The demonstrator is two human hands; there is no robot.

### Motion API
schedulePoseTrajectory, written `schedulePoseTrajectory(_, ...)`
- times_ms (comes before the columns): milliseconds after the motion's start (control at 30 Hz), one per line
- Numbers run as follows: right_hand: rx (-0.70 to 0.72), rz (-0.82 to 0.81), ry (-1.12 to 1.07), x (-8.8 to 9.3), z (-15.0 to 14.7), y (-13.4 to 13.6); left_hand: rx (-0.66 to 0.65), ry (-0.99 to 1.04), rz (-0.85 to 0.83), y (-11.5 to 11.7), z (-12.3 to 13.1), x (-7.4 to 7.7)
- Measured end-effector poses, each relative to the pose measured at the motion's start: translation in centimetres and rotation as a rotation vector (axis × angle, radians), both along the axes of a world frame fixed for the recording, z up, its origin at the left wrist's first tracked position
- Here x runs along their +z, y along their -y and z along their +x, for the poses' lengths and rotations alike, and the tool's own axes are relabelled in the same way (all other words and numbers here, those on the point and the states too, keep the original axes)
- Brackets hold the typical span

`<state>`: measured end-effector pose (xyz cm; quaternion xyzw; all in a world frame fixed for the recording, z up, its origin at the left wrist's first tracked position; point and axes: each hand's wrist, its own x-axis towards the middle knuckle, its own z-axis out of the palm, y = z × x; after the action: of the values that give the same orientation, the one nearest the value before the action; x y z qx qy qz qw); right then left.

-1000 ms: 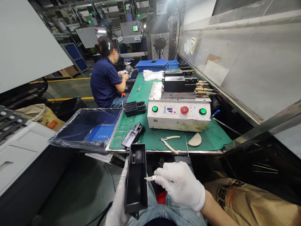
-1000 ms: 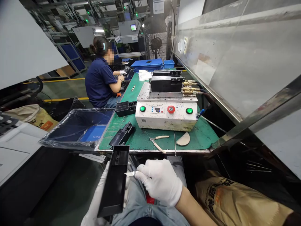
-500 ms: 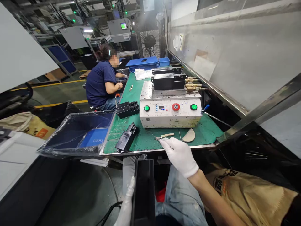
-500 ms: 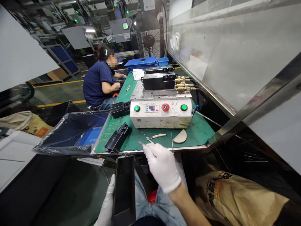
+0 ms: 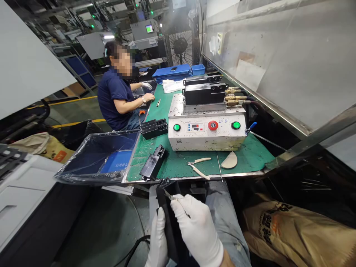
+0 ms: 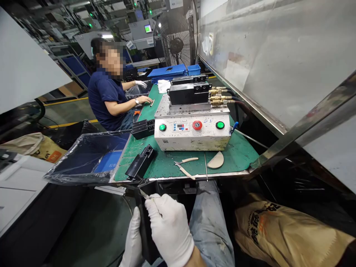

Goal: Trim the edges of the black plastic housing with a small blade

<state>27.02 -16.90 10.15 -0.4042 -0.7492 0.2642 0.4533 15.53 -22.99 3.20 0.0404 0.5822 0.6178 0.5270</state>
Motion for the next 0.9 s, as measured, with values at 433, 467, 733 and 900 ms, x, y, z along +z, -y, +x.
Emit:
schedulePoseTrajectory(433,-0.040,0.057,0.120,-0.7,-0.1,-0.1,-0.003,-0.322,0.052,-0.1,0.4,1.0)
schedulePoseTrajectory(467,-0.029,0.029,0.095,-0.7,-0.1,-0.1,0.005,-0.361,0.072,-0.1,0.5,0.8)
schedulePoseTrajectory(733,-0.040,-0.099,-0.069,-0.2,-0.5,0.4,0.094,-0.278,0.092,-0.4,0.9,0.5)
schedulePoseTrajectory(900,-0.053,-0.105,-0.053,0.2,-0.9,0.6,0.074,-0.299,0.039,-0.8,1.0,2.2)
